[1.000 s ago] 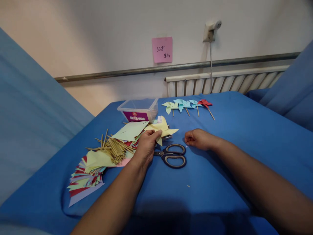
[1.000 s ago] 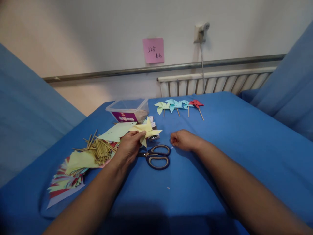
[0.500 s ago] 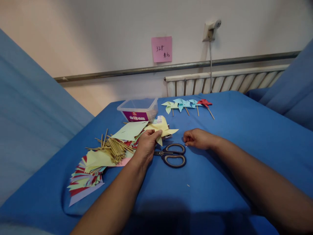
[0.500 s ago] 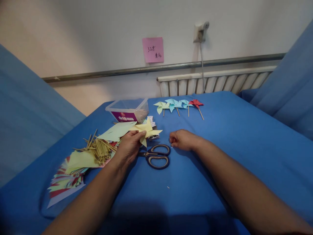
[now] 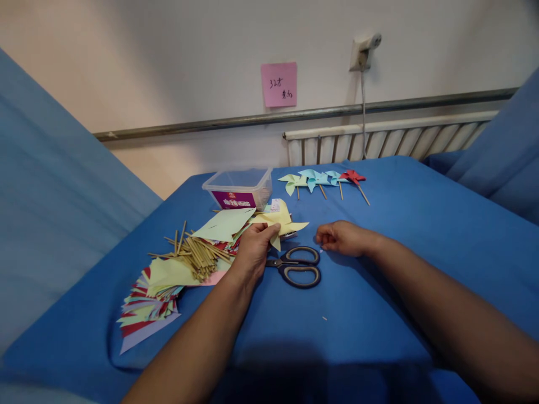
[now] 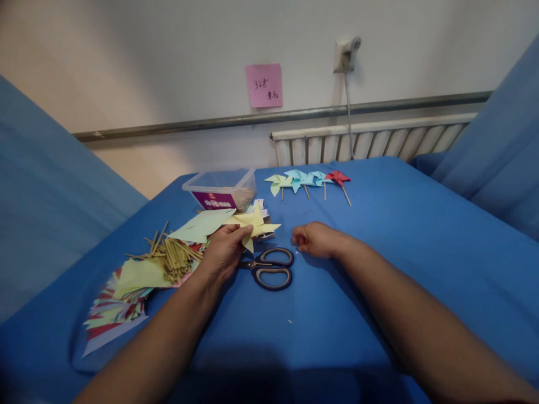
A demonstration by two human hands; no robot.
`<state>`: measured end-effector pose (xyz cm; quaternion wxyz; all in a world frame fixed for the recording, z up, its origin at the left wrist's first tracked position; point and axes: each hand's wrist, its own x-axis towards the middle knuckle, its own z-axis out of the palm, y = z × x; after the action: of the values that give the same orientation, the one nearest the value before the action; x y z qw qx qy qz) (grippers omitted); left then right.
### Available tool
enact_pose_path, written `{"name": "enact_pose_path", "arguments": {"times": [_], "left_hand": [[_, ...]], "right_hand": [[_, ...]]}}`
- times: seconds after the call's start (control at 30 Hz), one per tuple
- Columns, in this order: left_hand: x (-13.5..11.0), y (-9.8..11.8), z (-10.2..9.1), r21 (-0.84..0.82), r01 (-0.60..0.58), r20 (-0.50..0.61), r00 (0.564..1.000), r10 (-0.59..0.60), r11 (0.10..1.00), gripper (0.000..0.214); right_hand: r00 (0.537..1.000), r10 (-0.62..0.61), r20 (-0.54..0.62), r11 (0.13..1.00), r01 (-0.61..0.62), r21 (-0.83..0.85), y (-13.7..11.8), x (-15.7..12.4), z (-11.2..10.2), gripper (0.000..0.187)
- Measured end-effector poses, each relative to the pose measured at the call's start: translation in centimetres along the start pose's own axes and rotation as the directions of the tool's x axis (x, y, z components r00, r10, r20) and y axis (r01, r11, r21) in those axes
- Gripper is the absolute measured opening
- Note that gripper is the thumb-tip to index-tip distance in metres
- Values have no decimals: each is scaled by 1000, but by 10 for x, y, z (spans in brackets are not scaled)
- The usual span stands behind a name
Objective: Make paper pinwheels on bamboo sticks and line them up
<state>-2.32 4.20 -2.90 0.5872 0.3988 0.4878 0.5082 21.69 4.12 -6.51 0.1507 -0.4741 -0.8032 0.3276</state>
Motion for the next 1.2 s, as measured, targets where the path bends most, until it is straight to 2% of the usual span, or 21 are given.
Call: {"name": "enact_pose_path", "arguments": {"times": [0.1,0.23,0.33,0.47,0.6,0.67,0.73,0.9,1.07,1.2], "left_hand": [[0,0,0,-5,-2,10,1000,2,1000,30],[2,-1,-1,-8,0,13,1000,0,1000,31],[1,-1,-1,-12,9,5,1000,-9,1000,33],[0,0,0,-17,2,4,1000,-2,1000,33],[1,-1,-1,-10,5,10,1000,-5,1000,34],[2,-2,-2,0,4,9,1000,-4,1000,34],[3,-3,-3,10,1,11,1000,-1,1000,34],[1,-2,-1,-3,0,14,1000,0,1000,33],[1,-1,-2,2,1,16,1000,-1,1000,32],[1,-1,-2,11,0,8,1000,0,1000,31]], "right_hand": [[999,-35,2,999,35,-14,-1,0,0,28],[993,-115,23,993,116,-36,-3,-1,0,25],[995,-101,25,994,102,-47,-3,0,1,19],[999,-34,-19,994,32,-108,-5,1,2,10],[981,113,-157,960,-148,-238,-8,3,2,6],[962,169,-216,940,-223,-259,-5,4,1,11],[956,189,-224,953,-234,-195,1,4,0,16],[978,135,-159,988,-121,95,16,0,-4,14],[989,75,-129,992,-61,109,19,0,-5,14],[991,72,-114,995,-64,72,17,0,-5,11]]}}
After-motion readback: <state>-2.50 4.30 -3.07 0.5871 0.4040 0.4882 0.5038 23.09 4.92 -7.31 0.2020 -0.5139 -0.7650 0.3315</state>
